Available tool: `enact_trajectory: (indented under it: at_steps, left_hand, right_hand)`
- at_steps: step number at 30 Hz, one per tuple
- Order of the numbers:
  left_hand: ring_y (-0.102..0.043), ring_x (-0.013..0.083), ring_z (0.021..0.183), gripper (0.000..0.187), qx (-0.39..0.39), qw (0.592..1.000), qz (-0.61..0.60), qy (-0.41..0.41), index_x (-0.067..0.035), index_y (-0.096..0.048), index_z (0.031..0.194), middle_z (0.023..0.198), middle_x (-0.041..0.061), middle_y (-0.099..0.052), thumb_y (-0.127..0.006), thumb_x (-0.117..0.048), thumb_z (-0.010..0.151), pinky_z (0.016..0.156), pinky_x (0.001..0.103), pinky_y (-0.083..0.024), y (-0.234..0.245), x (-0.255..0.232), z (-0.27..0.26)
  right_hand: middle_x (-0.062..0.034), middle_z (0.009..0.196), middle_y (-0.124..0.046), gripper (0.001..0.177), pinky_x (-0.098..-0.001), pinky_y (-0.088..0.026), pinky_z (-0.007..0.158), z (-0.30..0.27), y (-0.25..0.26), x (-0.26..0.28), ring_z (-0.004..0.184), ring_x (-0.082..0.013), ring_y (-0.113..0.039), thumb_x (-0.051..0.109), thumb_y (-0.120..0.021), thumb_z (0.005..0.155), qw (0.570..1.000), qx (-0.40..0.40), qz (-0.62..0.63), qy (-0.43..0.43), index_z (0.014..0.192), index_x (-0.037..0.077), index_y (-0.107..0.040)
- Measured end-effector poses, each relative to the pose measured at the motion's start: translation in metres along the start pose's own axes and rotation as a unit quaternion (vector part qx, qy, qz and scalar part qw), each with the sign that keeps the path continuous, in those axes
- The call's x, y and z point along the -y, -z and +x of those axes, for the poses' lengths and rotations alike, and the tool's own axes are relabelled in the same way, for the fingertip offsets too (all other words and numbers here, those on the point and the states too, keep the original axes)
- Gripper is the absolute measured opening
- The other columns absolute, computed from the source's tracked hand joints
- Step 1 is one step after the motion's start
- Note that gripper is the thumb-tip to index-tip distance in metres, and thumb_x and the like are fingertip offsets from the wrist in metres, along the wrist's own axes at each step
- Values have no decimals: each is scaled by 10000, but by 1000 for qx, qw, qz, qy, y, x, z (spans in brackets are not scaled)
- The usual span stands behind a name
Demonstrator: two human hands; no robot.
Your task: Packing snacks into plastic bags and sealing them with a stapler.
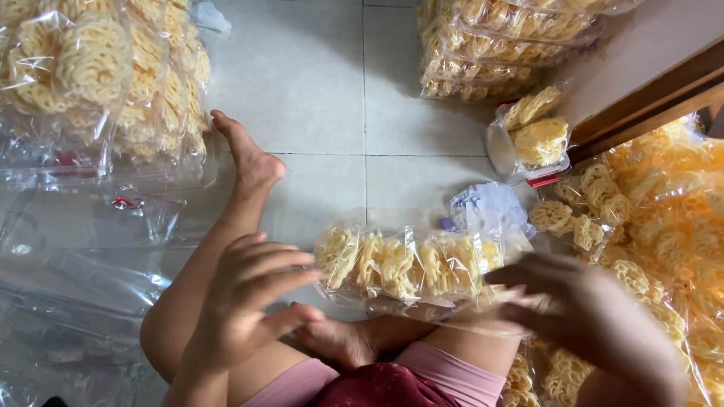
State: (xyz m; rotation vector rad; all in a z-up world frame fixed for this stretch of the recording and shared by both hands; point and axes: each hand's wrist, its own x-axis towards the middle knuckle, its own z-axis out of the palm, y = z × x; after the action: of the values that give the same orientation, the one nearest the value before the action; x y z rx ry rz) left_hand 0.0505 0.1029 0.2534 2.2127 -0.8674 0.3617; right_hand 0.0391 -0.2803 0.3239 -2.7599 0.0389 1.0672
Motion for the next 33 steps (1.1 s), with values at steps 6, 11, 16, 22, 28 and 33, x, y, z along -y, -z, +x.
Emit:
enact_trajectory:
  at_steps: [6, 11, 16, 22, 28, 33]
  left_hand:
    - [-642, 228, 1201, 268, -201, 885, -350, 230, 16, -623, 1259, 1309, 157, -660, -495, -48, 1033, 1081, 344, -515, -51, 58, -44]
    - [-475, 278, 1474, 697, -71, 924, -337, 167, -22, -471, 1483, 1561, 165, -504, -424, -565, 1048, 1249, 436, -354, -68, 48, -17]
    - [-602, 255, 1297, 392, -124, 904, -365, 183, -17, -633, 1262, 1359, 124, -630, -636, -283, 976, 1151, 400, -466, -83, 46, -14]
    - [-652, 226, 1183, 288, -166, 901, -340, 213, -36, -688, 1164, 1251, 103, -683, -703, -205, 932, 1064, 366, -521, -84, 49, -26]
    - [-686, 215, 1114, 323, -152, 928, -275, 199, -55, -706, 1150, 1203, 84, -712, -751, -218, 875, 989, 339, -557, -75, 40, -18]
    - [-714, 175, 980, 178, -161, 932, -250, 209, -64, -722, 1020, 1094, 64, -736, -761, -149, 868, 881, 300, -585, -77, 40, -6]
  right_hand:
    - [24, 1057, -739, 256, -223, -614, 874, 55, -90, -142, 947, -68, -719, 332, -555, 1125, 577, -397, 586, 408, 1225, 136, -687]
    - [-165, 1295, -653, 531, -295, -556, 886, 99, -125, -146, 1000, -166, -644, 164, -654, 935, 665, -297, 613, 308, 1413, -47, -562]
    - [-40, 1022, -642, 252, -203, -523, 858, 103, -113, -136, 893, -96, -614, 84, -703, 927, 691, -317, 579, 293, 1167, 8, -693]
    - [5, 922, -627, 84, -173, -473, 747, 101, -98, -109, 784, -59, -550, 61, -665, 930, 732, -311, 526, 303, 1009, 44, -688]
    - [8, 944, -599, 59, -159, -423, 674, 105, -100, -105, 750, -38, -509, 87, -591, 1005, 719, -298, 555, 293, 1038, 93, -640]
    - [0, 950, -568, 49, -217, -409, 789, 94, -90, -86, 840, -87, -496, 94, -570, 1022, 726, -315, 558, 249, 1011, 101, -617]
